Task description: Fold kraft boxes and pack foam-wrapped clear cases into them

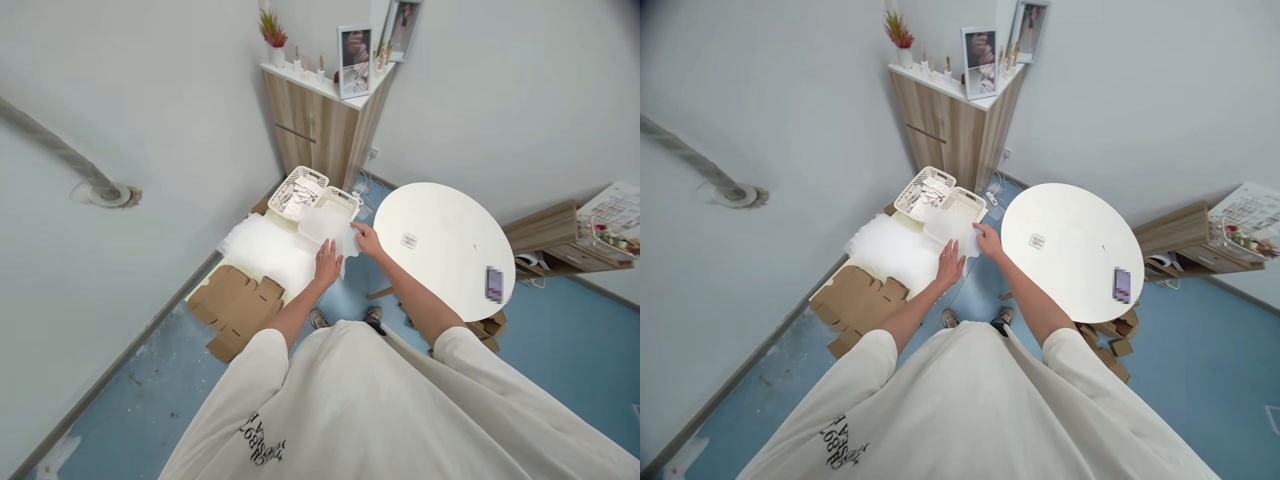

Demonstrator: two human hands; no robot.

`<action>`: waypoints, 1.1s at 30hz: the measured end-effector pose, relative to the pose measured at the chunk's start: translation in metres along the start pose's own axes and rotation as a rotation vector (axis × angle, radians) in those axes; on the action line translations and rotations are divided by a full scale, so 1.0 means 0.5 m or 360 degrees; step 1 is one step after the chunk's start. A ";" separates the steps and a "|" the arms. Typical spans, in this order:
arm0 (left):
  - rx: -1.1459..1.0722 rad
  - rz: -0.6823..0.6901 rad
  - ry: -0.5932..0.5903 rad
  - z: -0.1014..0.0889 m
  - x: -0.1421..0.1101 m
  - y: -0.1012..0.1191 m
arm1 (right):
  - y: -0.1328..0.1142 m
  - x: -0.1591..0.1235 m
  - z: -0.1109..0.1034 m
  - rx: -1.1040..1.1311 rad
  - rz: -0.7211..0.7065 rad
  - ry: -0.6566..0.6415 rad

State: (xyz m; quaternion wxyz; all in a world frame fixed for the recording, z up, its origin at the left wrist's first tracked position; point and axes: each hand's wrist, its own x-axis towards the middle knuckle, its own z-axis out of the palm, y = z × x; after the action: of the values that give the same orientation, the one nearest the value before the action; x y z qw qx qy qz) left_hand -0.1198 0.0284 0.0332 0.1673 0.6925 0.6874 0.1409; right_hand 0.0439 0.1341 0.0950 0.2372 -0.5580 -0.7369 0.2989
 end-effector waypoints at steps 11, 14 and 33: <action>-0.0063 0.0511 -0.0151 0.142 0.148 0.341 | 0.314 -0.095 -0.269 0.0414 0.0481 0.0487; -0.0019 0.0549 -0.0276 0.212 0.174 0.446 | 0.436 -0.137 -0.331 0.0421 0.0651 0.0532; 0.0384 0.0666 -0.1213 0.511 0.178 0.717 | 0.836 -0.357 -0.431 0.0128 0.1341 -0.0055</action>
State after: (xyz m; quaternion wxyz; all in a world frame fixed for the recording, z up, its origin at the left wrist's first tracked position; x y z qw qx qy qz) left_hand 0.3144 0.1079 -0.0484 0.2946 0.8337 0.4333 -0.1746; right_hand 0.5229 0.0828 -0.0498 0.1035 -0.7957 -0.4358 0.4077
